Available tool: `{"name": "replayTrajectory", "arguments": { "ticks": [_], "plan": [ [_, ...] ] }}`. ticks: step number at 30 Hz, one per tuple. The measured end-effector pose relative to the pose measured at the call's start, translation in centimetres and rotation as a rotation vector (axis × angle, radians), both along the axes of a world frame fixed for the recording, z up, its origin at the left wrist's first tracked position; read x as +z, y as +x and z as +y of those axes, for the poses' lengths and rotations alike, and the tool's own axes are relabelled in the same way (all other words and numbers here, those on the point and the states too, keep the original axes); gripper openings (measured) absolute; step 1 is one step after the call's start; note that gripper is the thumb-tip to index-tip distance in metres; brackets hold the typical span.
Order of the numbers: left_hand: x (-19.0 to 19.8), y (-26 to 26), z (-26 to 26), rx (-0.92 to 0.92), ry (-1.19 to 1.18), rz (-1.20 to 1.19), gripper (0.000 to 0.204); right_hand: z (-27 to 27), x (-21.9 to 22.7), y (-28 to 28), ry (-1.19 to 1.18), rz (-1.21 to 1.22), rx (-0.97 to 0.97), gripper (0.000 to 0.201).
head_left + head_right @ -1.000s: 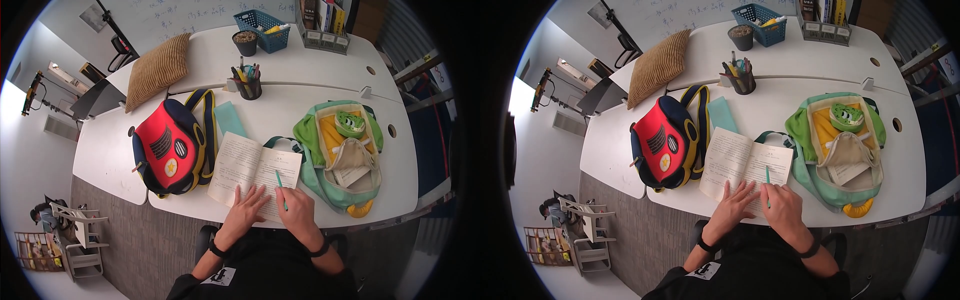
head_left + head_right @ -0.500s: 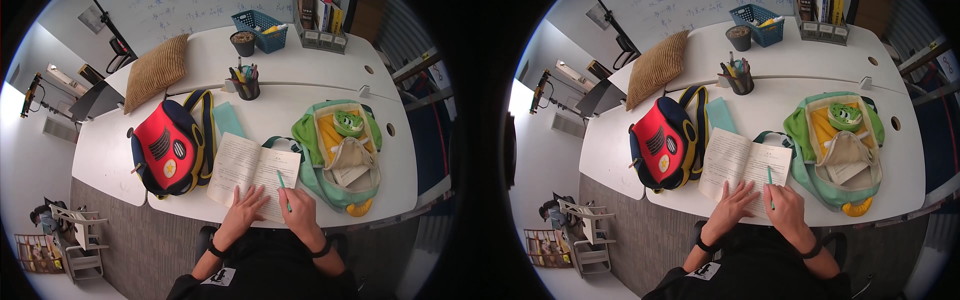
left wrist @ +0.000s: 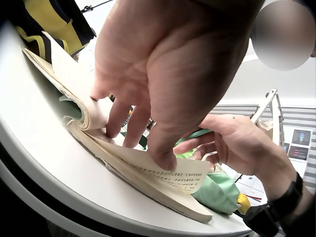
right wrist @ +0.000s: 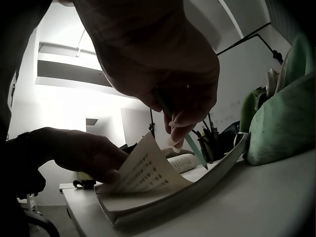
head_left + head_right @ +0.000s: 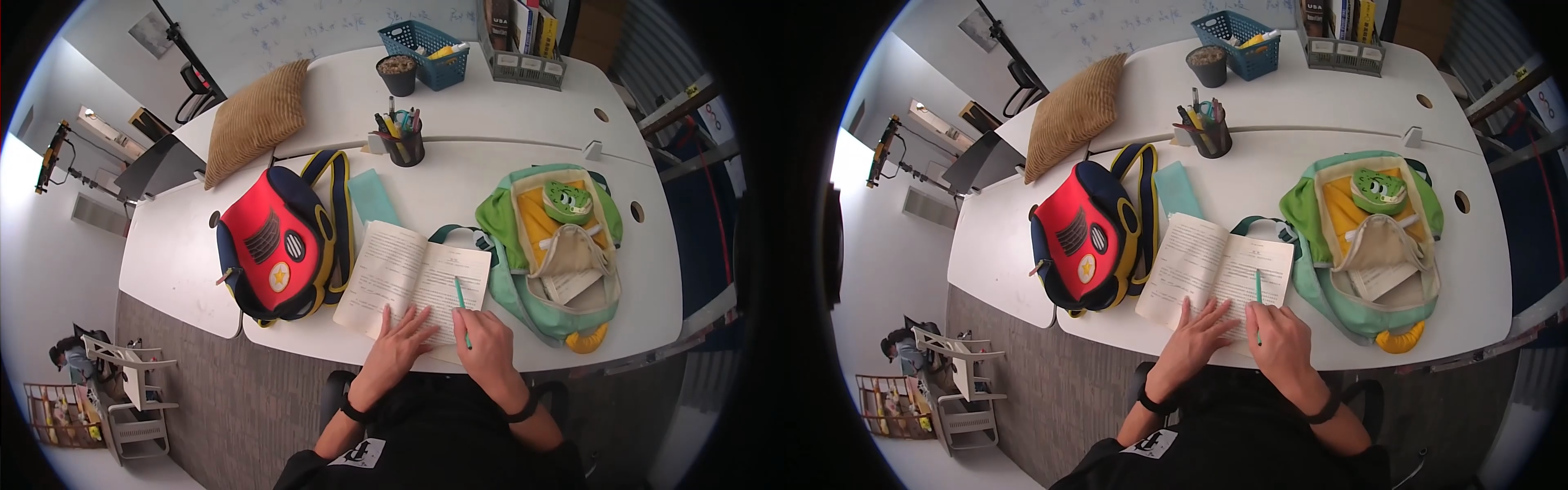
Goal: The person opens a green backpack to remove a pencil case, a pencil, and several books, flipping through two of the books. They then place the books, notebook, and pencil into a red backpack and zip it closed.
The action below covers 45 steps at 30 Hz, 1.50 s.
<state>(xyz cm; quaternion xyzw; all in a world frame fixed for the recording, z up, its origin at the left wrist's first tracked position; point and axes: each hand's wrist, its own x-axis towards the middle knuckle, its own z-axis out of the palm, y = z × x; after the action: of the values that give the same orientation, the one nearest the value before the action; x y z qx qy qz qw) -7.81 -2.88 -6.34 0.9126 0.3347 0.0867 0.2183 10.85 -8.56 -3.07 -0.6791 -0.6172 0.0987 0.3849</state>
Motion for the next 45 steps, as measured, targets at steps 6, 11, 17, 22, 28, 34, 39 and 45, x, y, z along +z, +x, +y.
{"name": "replayTrajectory", "arguments": {
  "ticks": [6,11,17,22,28,34,39,45],
  "plan": [
    [-0.5,-0.5,0.4,0.104,-0.011,-0.178,0.013,-1.1,0.8,0.8,0.188,0.018,-0.087,0.011],
    [-0.1,-1.1,0.6,0.298,0.039,-0.318,0.013,-1.8,1.3,1.7,0.257,0.074,-0.117,0.013],
    [0.9,-2.8,0.5,0.512,0.084,-0.362,0.020,-1.7,1.2,1.6,0.283,0.112,-0.104,0.012],
    [0.5,-4.9,0.8,0.847,-0.201,-0.395,0.022,-2.0,0.9,1.5,0.222,0.109,-0.088,0.011],
    [1.2,-6.0,1.3,0.919,-0.286,-0.532,0.029,-1.8,0.8,1.5,0.224,0.110,-0.077,0.011],
    [1.3,-7.0,1.6,0.926,-0.395,-0.561,0.027,-1.8,1.0,1.2,0.230,0.117,-0.067,0.010],
    [0.7,-7.4,1.6,0.910,-0.422,-0.648,0.027,-2.0,0.9,1.0,0.208,0.109,-0.050,0.008],
    [1.0,-7.4,1.6,0.984,-0.385,-0.577,0.028,-1.6,0.1,0.3,0.139,0.118,0.040,0.007]
  ]
}}
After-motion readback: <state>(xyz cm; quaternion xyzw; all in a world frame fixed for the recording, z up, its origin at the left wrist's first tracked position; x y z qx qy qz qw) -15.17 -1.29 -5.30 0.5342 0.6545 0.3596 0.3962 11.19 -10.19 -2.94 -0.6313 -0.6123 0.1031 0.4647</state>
